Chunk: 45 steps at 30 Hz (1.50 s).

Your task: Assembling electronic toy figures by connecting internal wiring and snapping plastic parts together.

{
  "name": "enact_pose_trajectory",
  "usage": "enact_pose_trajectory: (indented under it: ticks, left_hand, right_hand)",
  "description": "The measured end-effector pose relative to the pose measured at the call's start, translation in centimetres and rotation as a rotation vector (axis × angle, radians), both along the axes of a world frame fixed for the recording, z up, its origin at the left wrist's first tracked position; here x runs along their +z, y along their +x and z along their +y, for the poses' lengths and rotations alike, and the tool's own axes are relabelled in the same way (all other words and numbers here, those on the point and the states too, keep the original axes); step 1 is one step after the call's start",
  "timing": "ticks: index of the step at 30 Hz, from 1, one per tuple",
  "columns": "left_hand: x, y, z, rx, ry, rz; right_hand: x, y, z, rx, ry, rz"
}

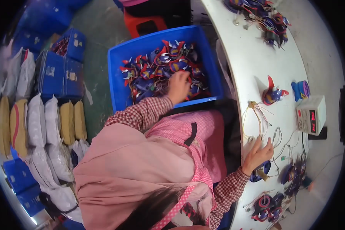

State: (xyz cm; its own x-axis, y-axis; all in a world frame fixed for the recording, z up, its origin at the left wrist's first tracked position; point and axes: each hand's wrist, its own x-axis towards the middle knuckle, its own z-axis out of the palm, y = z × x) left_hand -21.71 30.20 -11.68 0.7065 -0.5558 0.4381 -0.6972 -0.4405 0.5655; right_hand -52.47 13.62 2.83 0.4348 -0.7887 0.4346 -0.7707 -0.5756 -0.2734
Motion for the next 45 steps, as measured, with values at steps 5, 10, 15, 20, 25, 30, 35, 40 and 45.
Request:
enact_pose_trajectory:
  ticks: [5,10,15,20,25,30,35,40,45]
  left_hand:
    - [-2.6,3.4,5.1,0.153,0.361,-0.131]
    - [7.1,-3.5,-1.5,-0.556,-0.098,0.204]
    - [11.6,-8.3,-8.5,-0.736,-0.267,0.138]
    - [11.8,-7.6,-12.7,-0.696,-0.171,-0.072]
    - [12.4,-6.8,-14.4,-0.768,-0.019,-0.143]
    - [11.7,-6.4,-15.5,-0.845,-0.029,-0.068]
    - [11.9,-6.7,-15.7,-0.817,-0.025,-0.095]
    - [12.1,-6.8,-16.5,-0.838,-0.061,0.089]
    - [11.8,-7.2,-17.1,-0.824,-0.147,0.202]
  right_hand:
    - [2.1,0.2,1.9,0.043,0.056,-0.114]
    - [2.7,-1.1,2.5,0.014,0.371,-0.191]
    - [2.4,0.5,3.1,0.122,0.297,-0.03]
    - [1.1,0.7,3.1,0.147,0.167,0.103]
    - [1.1,0.5,2.6,0.083,0.249,-0.055]
    - [2.5,0.3,-0.4,-0.083,0.233,-0.059]
    - [1.0,1.2,-1.6,-0.108,0.281,0.083]
    - [0.3,0.7,-2.1,-0.095,0.332,0.024]
    - [0.6,0.4,-1.8,-0.09,0.424,-0.129]
